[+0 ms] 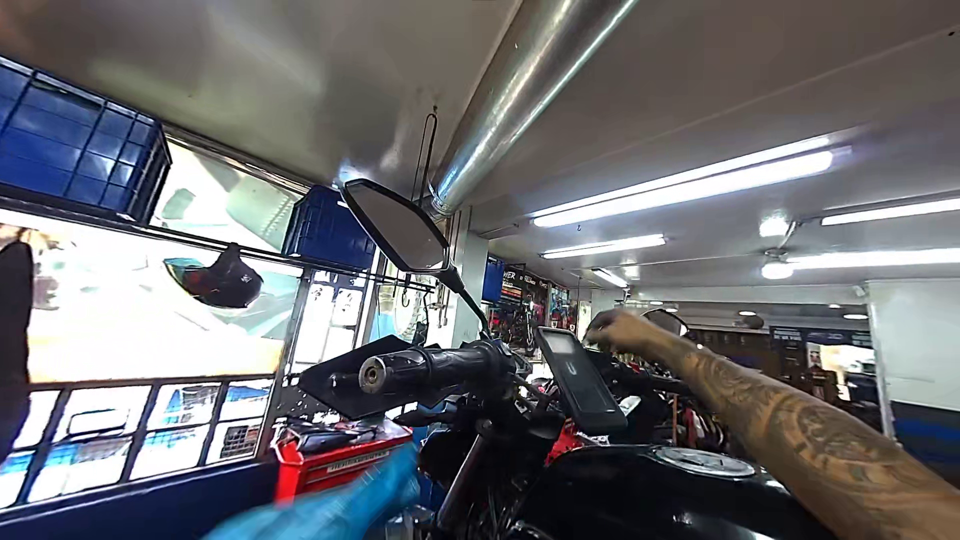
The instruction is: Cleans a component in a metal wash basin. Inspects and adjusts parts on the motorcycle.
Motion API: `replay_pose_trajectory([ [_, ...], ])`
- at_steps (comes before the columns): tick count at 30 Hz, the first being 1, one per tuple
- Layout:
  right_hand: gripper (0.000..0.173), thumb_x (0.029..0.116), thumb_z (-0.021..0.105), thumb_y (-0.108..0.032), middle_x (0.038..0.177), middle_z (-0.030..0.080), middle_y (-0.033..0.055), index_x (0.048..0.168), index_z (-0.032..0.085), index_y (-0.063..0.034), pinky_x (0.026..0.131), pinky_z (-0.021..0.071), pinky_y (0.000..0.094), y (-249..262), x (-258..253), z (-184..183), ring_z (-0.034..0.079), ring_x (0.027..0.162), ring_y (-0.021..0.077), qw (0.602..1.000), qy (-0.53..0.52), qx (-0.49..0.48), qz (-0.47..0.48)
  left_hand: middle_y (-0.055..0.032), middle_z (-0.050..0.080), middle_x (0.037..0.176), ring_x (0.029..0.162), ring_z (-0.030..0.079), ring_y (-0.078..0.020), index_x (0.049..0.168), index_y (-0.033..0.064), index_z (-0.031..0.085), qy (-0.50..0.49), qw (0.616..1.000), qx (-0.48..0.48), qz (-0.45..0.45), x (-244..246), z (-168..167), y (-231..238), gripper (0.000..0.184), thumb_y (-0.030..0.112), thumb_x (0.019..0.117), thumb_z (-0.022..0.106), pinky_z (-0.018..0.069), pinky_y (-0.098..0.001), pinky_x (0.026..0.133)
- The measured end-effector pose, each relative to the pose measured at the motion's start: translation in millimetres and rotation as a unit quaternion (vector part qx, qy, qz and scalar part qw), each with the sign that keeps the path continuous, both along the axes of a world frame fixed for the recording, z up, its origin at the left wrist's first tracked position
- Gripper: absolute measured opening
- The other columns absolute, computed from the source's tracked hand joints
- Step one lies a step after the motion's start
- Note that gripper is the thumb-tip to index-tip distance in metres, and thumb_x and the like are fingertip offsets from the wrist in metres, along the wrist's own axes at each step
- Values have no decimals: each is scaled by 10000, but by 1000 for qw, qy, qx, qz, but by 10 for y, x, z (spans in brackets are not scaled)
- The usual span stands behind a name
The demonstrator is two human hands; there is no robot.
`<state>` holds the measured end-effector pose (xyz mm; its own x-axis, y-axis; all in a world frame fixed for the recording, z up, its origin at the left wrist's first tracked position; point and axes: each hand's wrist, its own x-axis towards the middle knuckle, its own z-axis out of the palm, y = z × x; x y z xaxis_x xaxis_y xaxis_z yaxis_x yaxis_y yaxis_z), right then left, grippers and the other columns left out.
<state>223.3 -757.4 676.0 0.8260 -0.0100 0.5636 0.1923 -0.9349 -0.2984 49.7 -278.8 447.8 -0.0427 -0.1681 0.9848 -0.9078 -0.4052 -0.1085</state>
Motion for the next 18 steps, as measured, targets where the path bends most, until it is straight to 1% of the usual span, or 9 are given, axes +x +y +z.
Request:
replay_pose_trajectory([
  [2, 185, 920, 725, -202, 979, 736, 134, 1065, 765, -94, 844, 558, 556, 108, 162, -131, 703, 895, 290, 996, 52, -70, 2, 31, 685, 1225, 1105, 644, -124, 1363, 222, 628, -140, 983, -79, 91, 410, 252, 106, 523, 541, 960, 530, 523, -348, 904],
  [4, 169, 895, 709, -176, 963, 742, 120, 1045, 774, -129, 829, 549, 571, 149, 294, -141, 704, 898, 290, 991, 66, -112, -3, 0, 597, 1452, 1322, 568, -181, 1481, 216, 538, -66, 984, -11, 163, 219, 725, 135, 547, 524, 1034, 473, 474, -451, 1082],
  [5, 162, 904, 700, -157, 956, 737, 123, 1046, 769, -120, 817, 545, 562, 143, 320, -134, 699, 891, 287, 991, 69, -112, 5, 19, 578, 1480, 1326, 566, -171, 1512, 236, 511, -23, 984, 18, 174, 174, 964, 86, 567, 541, 1042, 427, 473, -480, 1080],
  [7, 146, 942, 670, -124, 938, 722, 124, 1062, 745, -90, 783, 550, 509, 117, 314, -165, 687, 851, 256, 992, 72, -97, 33, 100, 662, 1328, 1134, 656, -84, 1466, 318, 553, 2, 990, 35, 140, 378, 1196, -30, 538, 593, 1039, 374, 564, -432, 936],
  [9, 204, 998, 611, -130, 1001, 680, 146, 1161, 690, -35, 837, 527, 475, 129, 198, -228, 637, 895, 230, 992, 89, -70, 53, 149, 725, 1176, 1013, 692, -15, 1343, 327, 653, -10, 996, 46, 72, 552, 1254, -90, 466, 550, 1063, 355, 604, -334, 866],
  [12, 254, 1006, 579, -152, 1056, 684, 142, 1189, 658, 6, 890, 525, 434, 185, 160, -408, 642, 948, 183, 992, 85, -25, 93, 65, 749, 1179, 1036, 710, -39, 1300, 205, 716, 16, 997, 69, -32, 475, 1244, -103, 378, 358, 1096, 437, 606, -278, 902],
  [15, 419, 984, 615, -195, 1214, 660, 96, 1355, 555, -10, 997, 520, 324, 184, 261, -641, 637, 1088, 95, 978, 82, 40, 187, -3, 760, 1190, 1097, 726, -144, 1312, 80, 688, 72, 992, 58, -90, 469, 1164, -114, 362, 229, 1085, 448, 604, -337, 984],
  [17, 359, 1013, 579, -214, 1126, 694, 18, 1337, 545, -64, 920, 565, 260, 84, 544, -841, 671, 1013, 45, 934, 74, 159, 312, -36, 762, 1184, 1119, 723, -182, 1318, 3, 658, 109, 988, 34, -102, 432, 1147, -162, 375, 174, 1068, 437, 592, -357, 1010],
  [18, 332, 1054, 521, -205, 1103, 725, 35, 1329, 549, -21, 872, 590, 264, -4, 768, -915, 698, 981, 65, 899, 75, 169, 398, -44, 769, 1163, 1118, 727, -188, 1272, -16, 676, 118, 988, 12, -99, 422, 1144, -196, 364, 148, 1048, 441, 594, -359, 1004],
])
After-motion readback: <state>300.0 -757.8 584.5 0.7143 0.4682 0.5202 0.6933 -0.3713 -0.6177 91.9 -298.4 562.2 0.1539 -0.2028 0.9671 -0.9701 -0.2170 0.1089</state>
